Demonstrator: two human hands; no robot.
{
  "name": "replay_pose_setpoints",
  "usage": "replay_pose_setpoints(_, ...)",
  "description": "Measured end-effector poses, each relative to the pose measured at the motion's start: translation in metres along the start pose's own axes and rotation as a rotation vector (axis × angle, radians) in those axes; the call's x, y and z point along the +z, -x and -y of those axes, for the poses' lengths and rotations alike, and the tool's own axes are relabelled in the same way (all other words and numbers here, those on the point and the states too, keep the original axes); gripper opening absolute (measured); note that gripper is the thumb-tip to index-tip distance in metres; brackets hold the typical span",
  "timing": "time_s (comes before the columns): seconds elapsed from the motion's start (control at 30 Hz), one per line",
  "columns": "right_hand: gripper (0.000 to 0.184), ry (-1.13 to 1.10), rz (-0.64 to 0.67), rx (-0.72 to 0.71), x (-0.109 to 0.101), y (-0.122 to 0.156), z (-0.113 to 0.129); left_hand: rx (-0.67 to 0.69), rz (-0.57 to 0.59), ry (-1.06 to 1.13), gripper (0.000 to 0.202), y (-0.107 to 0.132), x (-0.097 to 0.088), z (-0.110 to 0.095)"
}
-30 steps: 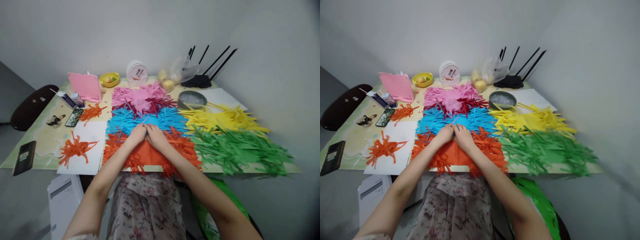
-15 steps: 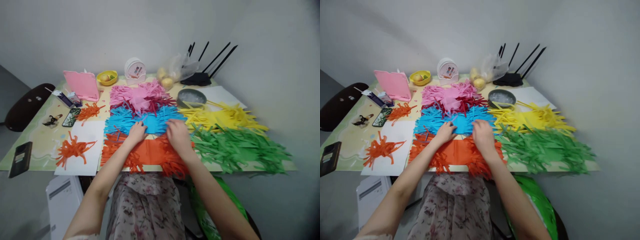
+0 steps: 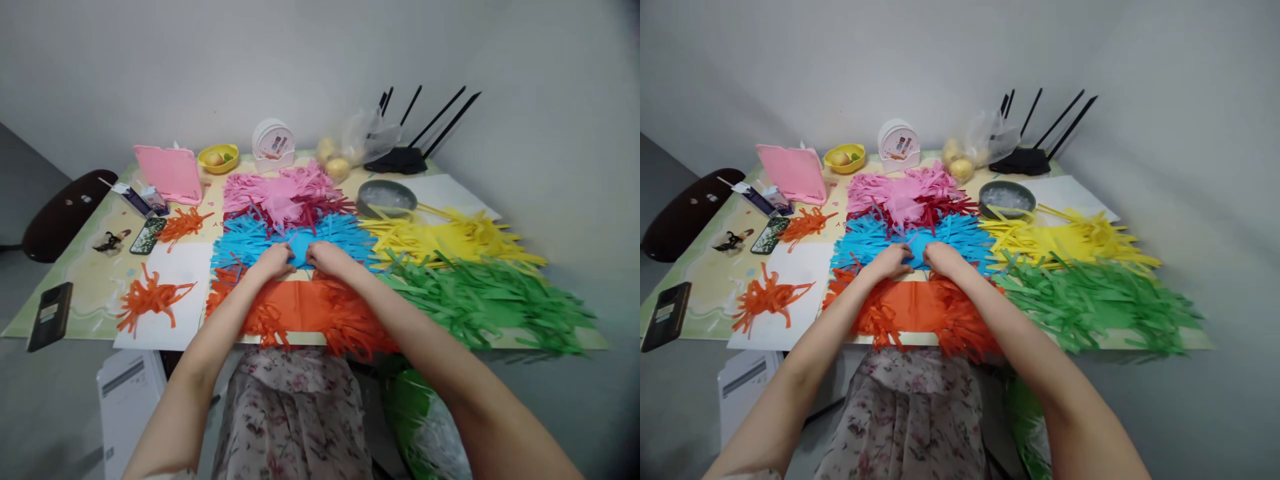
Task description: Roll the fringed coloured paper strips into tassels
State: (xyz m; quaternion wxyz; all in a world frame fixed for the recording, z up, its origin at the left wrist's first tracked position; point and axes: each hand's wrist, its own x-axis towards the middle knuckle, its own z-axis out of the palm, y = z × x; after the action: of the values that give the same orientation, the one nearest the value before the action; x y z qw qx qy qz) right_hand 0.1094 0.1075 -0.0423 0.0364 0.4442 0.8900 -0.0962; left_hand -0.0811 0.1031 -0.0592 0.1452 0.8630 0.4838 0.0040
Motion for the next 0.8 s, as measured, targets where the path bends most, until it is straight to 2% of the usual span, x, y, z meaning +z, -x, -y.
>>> replay_pose_setpoints(0.17,0.018,-0.059,0.046,-0.01,-0.003,-0.011,-0.004,0.007,0.023,0.03,0.041,-0.004,-0.002,0.005)
replay_pose_setpoints(0.37,0.01,-0.106,0.057,0.01,-0.003,-0.011,-0.01,-0.008,0.032,0.064,0.044,-0.003,-0.007,0.002)
replay_pose_setpoints(0.8,0.009,-0.164,0.118,0.019,-0.009,-0.014,-0.013,-0.072,0.039,0.104,0.023,-0.001,-0.019,0.0)
